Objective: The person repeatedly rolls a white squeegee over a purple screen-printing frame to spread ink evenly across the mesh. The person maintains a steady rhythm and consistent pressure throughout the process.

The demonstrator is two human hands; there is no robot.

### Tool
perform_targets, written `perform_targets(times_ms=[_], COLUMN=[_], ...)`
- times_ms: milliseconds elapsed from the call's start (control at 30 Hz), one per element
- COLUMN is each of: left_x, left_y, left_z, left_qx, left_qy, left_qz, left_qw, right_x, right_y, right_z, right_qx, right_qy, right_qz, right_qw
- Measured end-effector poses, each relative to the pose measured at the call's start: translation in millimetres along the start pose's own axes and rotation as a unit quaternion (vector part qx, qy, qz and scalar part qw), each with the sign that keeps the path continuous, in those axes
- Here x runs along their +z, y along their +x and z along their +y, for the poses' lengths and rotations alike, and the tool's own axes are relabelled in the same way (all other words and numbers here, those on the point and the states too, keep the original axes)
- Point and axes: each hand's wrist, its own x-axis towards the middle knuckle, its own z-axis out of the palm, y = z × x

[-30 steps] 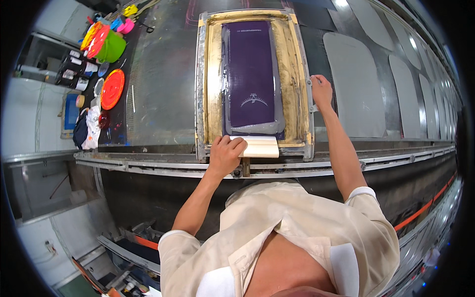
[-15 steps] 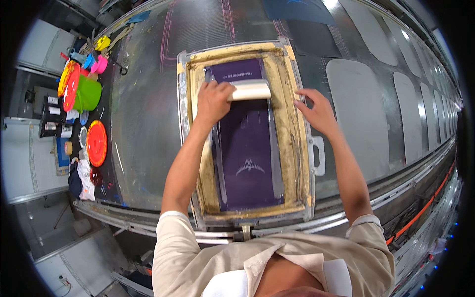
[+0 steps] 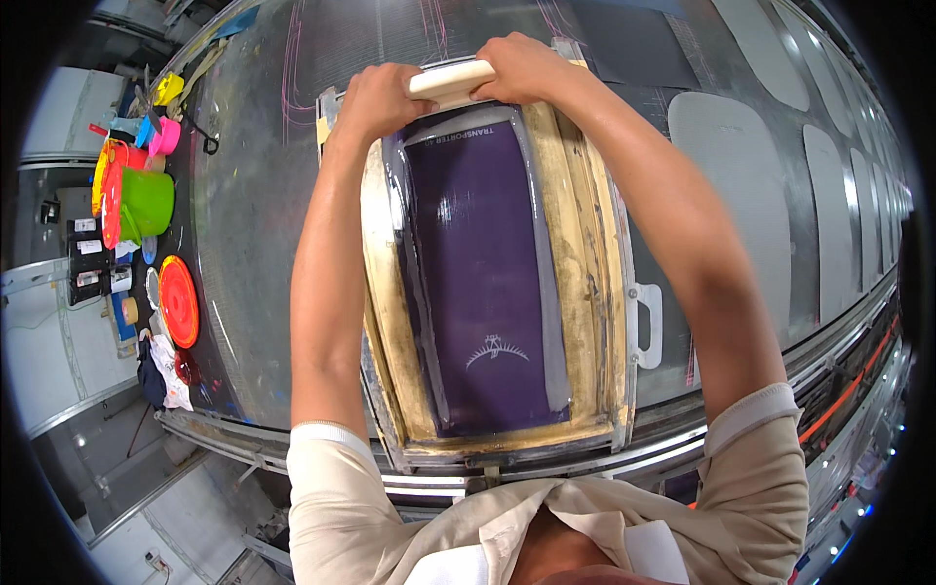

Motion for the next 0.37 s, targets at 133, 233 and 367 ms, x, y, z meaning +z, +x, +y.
perform_targets(times_ms=[133,233,367], left_x=[10.0,17.8,25.0], left_y=[-26.2,-87.9,-162.0], left_z=[9.0,22.7,60.6], left_qx=[-0.003,0.03,0.05], left_qy=[0.035,0.018,-0.017], left_qz=[-0.013,0.007,-0.003], left_qw=[0.999,0.999,0.999], right_x=[12.4,36.7,40.7], right_y=[-32.4,-83.0,-165.4], right_z=[-10.5,-40.5,-73.7], right_qx=[0.008,-0.003,-0.02], right_qy=[-0.005,0.043,-0.016], right_qz=[0.012,0.037,0.029], right_qw=[1.0,0.998,0.999])
